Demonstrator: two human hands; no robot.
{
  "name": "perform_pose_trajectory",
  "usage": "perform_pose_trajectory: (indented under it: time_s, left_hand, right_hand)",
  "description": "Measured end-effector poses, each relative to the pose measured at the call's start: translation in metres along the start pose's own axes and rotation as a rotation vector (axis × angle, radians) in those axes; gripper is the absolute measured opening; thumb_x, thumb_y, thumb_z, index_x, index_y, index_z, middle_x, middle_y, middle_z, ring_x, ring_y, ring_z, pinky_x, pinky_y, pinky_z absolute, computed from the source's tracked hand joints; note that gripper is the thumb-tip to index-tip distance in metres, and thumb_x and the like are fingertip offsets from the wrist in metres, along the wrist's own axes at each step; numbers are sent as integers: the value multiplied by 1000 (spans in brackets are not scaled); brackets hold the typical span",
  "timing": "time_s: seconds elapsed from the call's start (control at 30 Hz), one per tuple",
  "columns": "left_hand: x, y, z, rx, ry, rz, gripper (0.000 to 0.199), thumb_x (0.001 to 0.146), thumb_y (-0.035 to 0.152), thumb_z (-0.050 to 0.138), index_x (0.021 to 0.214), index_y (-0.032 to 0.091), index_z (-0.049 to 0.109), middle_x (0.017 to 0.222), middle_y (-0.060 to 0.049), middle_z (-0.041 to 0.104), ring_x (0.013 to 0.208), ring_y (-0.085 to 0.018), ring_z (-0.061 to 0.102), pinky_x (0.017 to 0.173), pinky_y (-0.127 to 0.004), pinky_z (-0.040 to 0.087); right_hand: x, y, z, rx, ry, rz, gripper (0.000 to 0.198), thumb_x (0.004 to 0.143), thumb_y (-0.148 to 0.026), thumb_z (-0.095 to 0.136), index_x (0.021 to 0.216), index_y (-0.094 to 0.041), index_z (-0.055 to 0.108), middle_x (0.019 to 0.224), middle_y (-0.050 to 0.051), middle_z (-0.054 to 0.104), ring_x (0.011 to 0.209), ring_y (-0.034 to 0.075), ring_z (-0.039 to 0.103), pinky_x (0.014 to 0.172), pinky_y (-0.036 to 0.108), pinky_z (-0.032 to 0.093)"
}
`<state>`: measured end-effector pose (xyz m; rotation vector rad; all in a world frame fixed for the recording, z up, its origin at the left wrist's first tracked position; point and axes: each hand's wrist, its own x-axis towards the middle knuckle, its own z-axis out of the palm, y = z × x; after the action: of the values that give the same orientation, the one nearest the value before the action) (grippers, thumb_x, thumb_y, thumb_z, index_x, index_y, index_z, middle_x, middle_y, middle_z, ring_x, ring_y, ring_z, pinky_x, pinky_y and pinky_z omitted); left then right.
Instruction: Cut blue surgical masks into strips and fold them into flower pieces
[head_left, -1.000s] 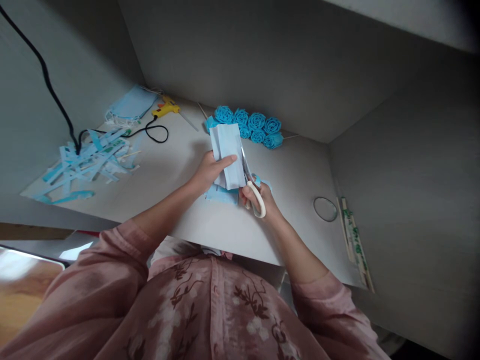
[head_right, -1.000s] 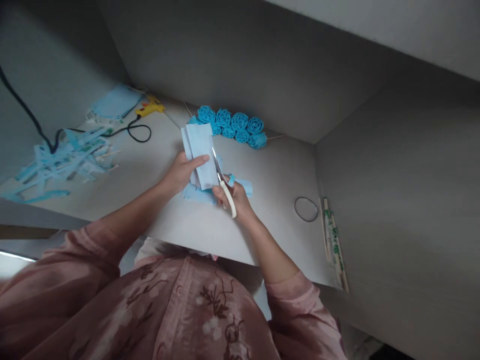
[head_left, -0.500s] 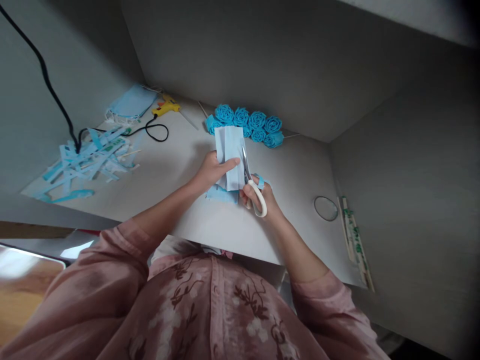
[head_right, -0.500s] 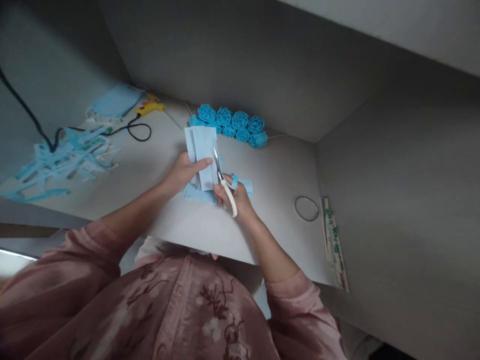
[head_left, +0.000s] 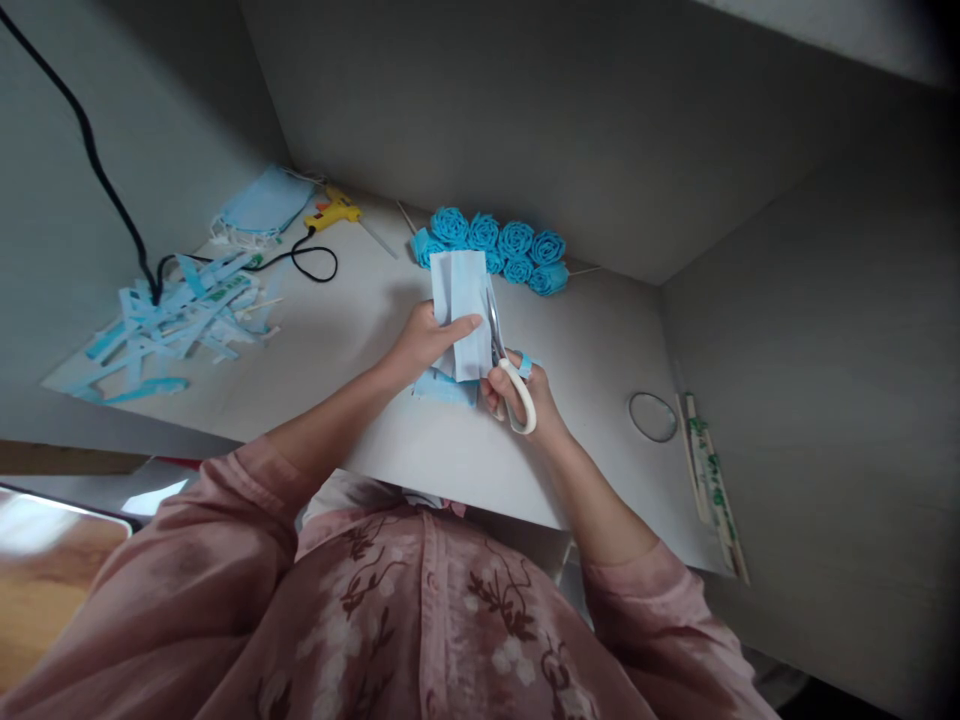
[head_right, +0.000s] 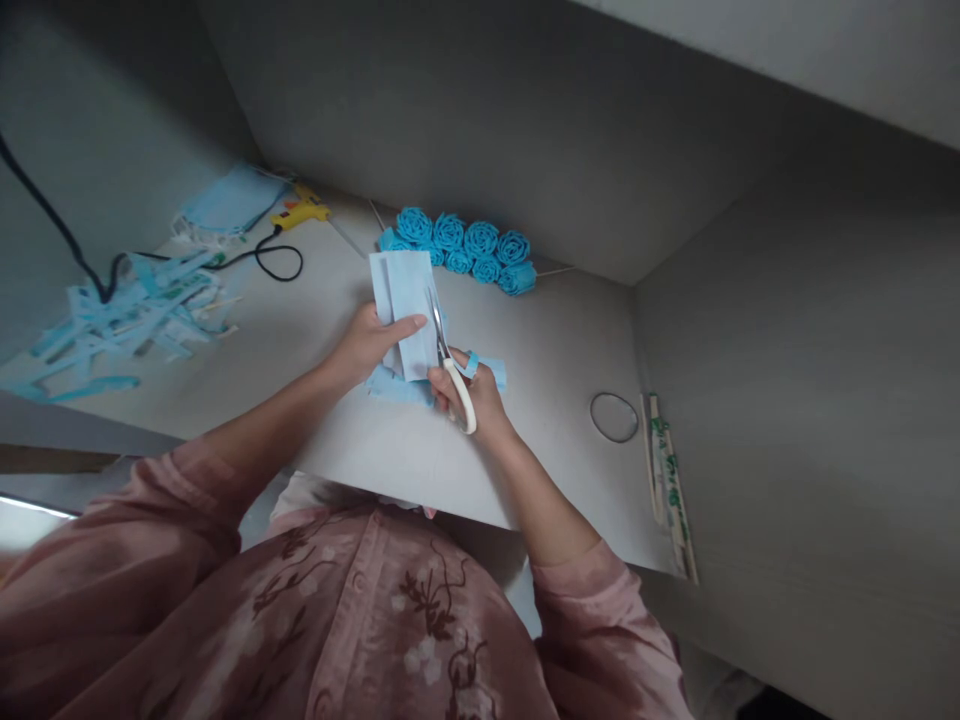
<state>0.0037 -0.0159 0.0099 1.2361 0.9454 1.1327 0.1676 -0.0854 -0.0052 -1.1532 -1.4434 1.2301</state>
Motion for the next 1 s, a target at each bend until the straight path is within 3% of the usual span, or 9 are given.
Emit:
perform_pose_trajectory:
  time_s: [0.8, 1.0]
  left_hand:
    - [4, -6, -1, -29, 2, 0, 39, 68, 46, 76, 85, 12, 67, 82, -7, 72, 81, -23, 68, 73, -34, 55]
    - [7, -6, -4, -105, 74, -13, 44, 69, 51, 74, 89, 13, 66, 85, -9, 72, 80, -22, 67, 73, -33, 55]
  right_hand:
    - [-2, -6, 4, -13, 42, 4, 46, 77, -62, 68, 65, -20, 51, 51, -5, 49, 39, 7, 44, 36, 23, 35]
    - [-1, -8, 6, -65, 11, -8, 48, 76, -63, 67, 65, -20, 51, 51, -4, 49, 39, 8, 43, 38, 25, 34]
